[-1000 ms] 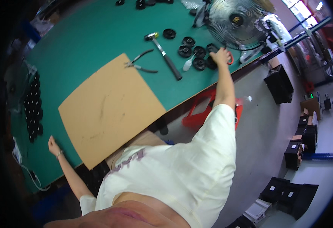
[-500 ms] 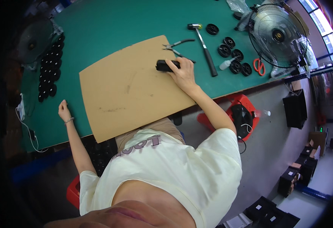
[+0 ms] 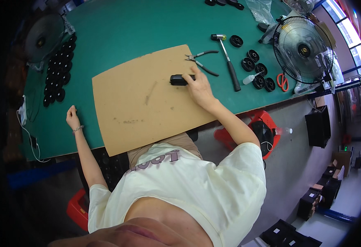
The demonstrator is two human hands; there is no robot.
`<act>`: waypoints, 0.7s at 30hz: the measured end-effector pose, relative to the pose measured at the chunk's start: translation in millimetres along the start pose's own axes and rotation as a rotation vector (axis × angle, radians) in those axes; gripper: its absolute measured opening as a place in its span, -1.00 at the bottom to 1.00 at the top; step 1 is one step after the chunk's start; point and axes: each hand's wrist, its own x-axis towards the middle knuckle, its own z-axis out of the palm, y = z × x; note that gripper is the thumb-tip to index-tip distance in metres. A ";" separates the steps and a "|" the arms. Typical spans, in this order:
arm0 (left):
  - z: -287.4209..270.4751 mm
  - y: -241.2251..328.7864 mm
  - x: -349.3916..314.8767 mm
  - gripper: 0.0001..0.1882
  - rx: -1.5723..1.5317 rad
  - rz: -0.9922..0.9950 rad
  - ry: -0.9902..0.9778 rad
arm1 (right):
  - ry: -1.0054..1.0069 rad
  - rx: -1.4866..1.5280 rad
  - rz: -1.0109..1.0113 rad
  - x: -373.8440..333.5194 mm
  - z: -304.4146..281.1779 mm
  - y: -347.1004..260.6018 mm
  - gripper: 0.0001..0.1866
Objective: Applying adhesive and assembling small black mechanical or plastic parts on a workstation.
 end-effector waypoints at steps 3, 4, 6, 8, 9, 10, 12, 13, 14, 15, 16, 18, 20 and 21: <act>5.2 6.6 0.4 -0.70 -0.011 -0.005 -0.010 | -0.022 0.054 -0.135 -6.1 -9.1 -8.8 -0.53; 3.9 7.0 0.5 -0.70 -0.015 -0.019 -0.013 | -0.025 0.064 -0.184 -10.3 -13.9 -15.3 -0.53; 4.5 7.5 1.5 -0.70 -0.025 -0.032 -0.016 | -0.046 0.058 -0.194 -22.5 -13.3 -19.5 -0.54; 4.0 2.7 2.0 -0.70 -0.043 -0.046 -0.004 | -0.128 0.082 -0.279 -30.8 -11.1 -21.1 -0.55; 0.9 0.5 2.8 -0.70 -0.024 -0.051 -0.015 | -0.133 0.087 -0.279 -32.7 -12.0 -21.7 -0.55; 0.9 0.9 4.5 -0.70 -0.008 -0.053 -0.025 | -0.106 0.104 -0.238 -29.8 -15.1 -23.8 -0.56; 4.4 1.1 2.1 -0.69 -0.050 -0.039 -0.004 | -0.078 0.123 -0.202 -25.0 -16.0 -20.6 -0.58; 7.2 3.3 1.2 -0.68 -0.095 -0.019 0.007 | -0.146 0.126 -0.158 -23.0 -15.1 -12.5 -0.57; 5.0 2.3 0.7 -0.68 -0.090 -0.015 0.007 | -0.215 0.132 -0.117 -19.7 -15.1 -7.9 -0.57; 2.7 1.5 0.1 -0.69 -0.065 -0.032 -0.007 | -0.265 0.115 -0.127 -16.0 -17.9 -3.7 -0.55; 1.4 0.9 -0.2 -0.70 -0.041 -0.050 -0.017 | -0.262 0.120 -0.128 -6.9 -23.4 -4.4 -0.55; 2.8 2.4 1.1 -0.70 -0.020 -0.048 -0.010 | -0.268 0.557 0.261 22.7 -45.7 -7.7 -0.56; 3.6 0.7 1.3 -0.70 -0.007 -0.053 -0.036 | 0.070 0.742 0.145 68.3 -94.3 -12.0 -0.72; 5.3 2.4 -0.7 -0.70 -0.052 -0.054 -0.017 | 0.039 1.154 0.214 87.5 -128.0 -16.8 -0.65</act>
